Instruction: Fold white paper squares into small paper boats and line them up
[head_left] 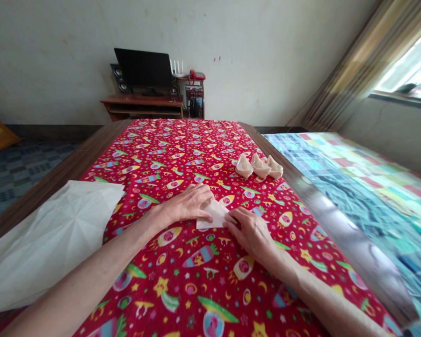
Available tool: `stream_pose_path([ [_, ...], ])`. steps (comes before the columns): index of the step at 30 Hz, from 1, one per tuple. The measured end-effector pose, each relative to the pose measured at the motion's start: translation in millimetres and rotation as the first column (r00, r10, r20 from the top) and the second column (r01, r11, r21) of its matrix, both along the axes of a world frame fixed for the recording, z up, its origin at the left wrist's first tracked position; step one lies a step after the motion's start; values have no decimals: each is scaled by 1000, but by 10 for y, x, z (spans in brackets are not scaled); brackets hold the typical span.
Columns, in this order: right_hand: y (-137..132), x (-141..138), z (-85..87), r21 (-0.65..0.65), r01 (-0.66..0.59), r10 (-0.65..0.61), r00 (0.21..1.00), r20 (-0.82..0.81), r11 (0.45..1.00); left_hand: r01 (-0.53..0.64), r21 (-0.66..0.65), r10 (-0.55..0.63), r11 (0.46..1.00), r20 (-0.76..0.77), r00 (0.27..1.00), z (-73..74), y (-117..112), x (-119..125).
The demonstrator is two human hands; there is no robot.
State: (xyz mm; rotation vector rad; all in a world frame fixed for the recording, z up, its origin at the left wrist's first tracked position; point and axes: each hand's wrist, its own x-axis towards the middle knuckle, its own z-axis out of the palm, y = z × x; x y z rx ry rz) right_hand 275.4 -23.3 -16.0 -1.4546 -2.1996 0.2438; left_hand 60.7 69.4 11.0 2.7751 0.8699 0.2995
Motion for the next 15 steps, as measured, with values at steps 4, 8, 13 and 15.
stream_pose_path([
  [4,66,4,5,7,-1,1,1000,-11,1000,-69,30,68,997,25,997,-4,9,-42],
  [8,235,46,43,93,-32,32,999,7,995,-186,74,182,980,57,982,4,-95,-68],
  [13,421,58,134,105,-200,196,980,43,974,-265,97,256,959,95,962,-36,-228,-68],
  [15,459,22,138,51,-220,220,976,3,974,-271,94,261,958,107,959,-56,-230,-50],
])
